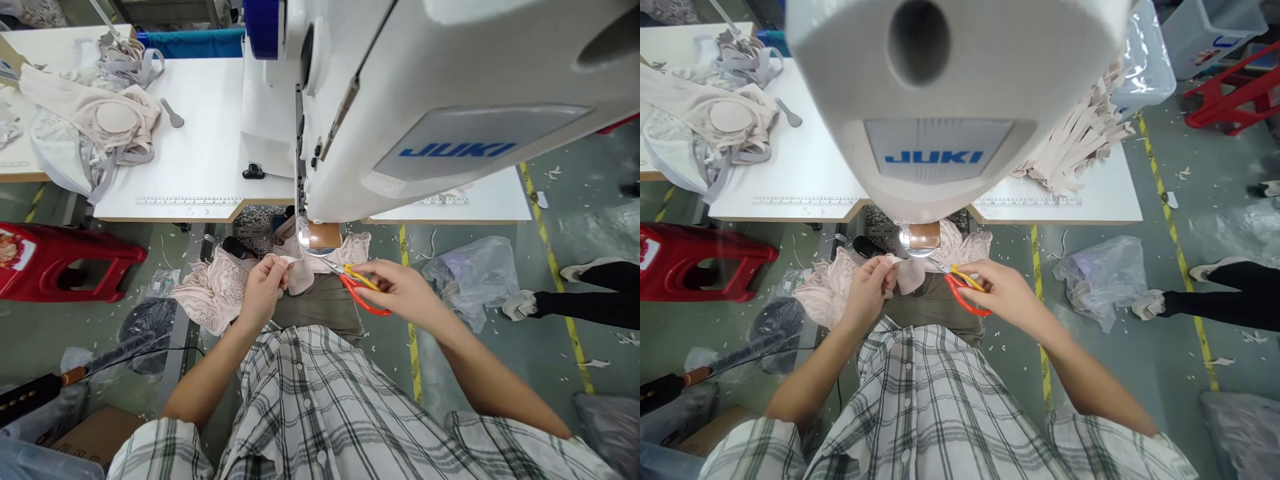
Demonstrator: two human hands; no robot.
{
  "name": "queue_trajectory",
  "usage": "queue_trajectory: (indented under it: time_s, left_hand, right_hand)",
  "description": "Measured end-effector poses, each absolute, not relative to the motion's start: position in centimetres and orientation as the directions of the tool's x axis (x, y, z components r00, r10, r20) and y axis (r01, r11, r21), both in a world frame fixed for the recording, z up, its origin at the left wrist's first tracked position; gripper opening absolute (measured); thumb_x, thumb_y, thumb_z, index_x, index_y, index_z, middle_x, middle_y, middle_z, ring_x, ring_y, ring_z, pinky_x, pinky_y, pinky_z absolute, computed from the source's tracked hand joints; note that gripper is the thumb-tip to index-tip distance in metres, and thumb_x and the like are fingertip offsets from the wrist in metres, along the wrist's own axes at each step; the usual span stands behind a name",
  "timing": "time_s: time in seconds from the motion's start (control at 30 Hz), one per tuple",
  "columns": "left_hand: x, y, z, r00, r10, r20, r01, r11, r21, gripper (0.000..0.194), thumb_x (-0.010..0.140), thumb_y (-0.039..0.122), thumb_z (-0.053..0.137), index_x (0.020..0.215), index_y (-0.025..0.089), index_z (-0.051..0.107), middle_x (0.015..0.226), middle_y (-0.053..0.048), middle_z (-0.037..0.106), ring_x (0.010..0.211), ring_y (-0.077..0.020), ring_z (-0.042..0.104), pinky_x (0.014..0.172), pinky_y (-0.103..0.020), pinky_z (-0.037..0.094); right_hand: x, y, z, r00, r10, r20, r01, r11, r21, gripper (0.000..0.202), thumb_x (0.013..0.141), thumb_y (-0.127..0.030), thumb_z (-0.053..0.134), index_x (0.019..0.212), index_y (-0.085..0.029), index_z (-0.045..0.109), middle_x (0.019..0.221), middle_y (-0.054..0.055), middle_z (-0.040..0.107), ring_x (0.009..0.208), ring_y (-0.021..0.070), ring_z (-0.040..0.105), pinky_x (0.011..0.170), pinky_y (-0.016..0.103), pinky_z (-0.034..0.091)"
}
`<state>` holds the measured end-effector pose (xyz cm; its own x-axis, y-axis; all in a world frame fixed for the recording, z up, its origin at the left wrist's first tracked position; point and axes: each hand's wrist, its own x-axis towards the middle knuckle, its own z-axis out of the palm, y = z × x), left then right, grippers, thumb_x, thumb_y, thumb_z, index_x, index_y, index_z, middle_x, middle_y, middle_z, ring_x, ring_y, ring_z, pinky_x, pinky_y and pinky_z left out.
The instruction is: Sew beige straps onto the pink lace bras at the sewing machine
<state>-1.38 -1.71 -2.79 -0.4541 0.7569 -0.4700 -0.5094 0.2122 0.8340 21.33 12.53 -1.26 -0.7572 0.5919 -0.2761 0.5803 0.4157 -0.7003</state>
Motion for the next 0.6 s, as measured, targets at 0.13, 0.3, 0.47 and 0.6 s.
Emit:
queue_trajectory:
  time_s: [0.13, 0.3, 0.47, 0.6]
  left_hand:
    - [-1.1, -1.2, -2.5, -0.391, 0.776, -0.495, -0.568, 0.220, 0.793, 0.032, 0.082, 0.044, 0.069, 0.073, 0.016, 0.058, 0.060, 0.004, 0.049, 0.052, -0.0057, 0.041, 0.045, -0.017, 0.027]
    - [-1.3, -0.6, -2.0, -0.270, 0.829, -0.490, -0.535, 0.294, 0.792, 0.042, 0.082, 0.049, 0.067, 0.060, 0.016, 0.051, 0.048, 0.004, 0.047, 0.042, -0.0052, 0.039, 0.043, -0.018, 0.030]
    - [-1.7, 0.7, -2.4, -0.047, 0.830, -0.556, -0.455, 0.478, 0.752, 0.043, 0.068, 0.056, 0.076, 0.072, 0.016, 0.063, 0.054, 0.000, 0.059, 0.035, -0.0060, 0.040, 0.036, -0.019, 0.025]
    - [-1.4, 0.5, -3.6, -0.069, 0.818, -0.570, -0.170, 0.554, 0.815, 0.051, 0.066, 0.069, 0.068, 0.073, 0.019, 0.068, 0.054, -0.004, 0.062, 0.032, -0.0118, 0.043, 0.034, -0.025, 0.026]
  right_hand:
    - [21.4, 19.2, -1.8, -0.665, 0.733, -0.141, 0.689, 0.531, -0.492, 0.040, 0.087, -0.047, 0.062, 0.119, -0.024, 0.069, 0.100, 0.009, 0.072, 0.078, 0.0241, 0.065, 0.065, 0.035, 0.050]
    - [18.5, 25.2, -0.5, -0.695, 0.668, 0.265, 0.611, 0.743, -0.272, 0.033, 0.088, -0.026, 0.057, 0.116, -0.011, 0.066, 0.118, 0.021, 0.066, 0.108, 0.0328, 0.061, 0.090, 0.046, 0.049]
    - [16.3, 17.7, -0.3, -0.901, 0.356, 0.249, 0.218, 0.866, -0.449, 0.037, 0.089, -0.042, 0.060, 0.120, -0.022, 0.061, 0.110, 0.010, 0.070, 0.096, 0.0215, 0.065, 0.080, 0.032, 0.051]
    - [15.4, 12.9, -2.4, -0.966, 0.155, 0.207, 0.014, 0.831, -0.555, 0.017, 0.095, -0.034, 0.052, 0.102, -0.028, 0.067, 0.093, 0.002, 0.070, 0.077, 0.0147, 0.059, 0.062, 0.025, 0.038]
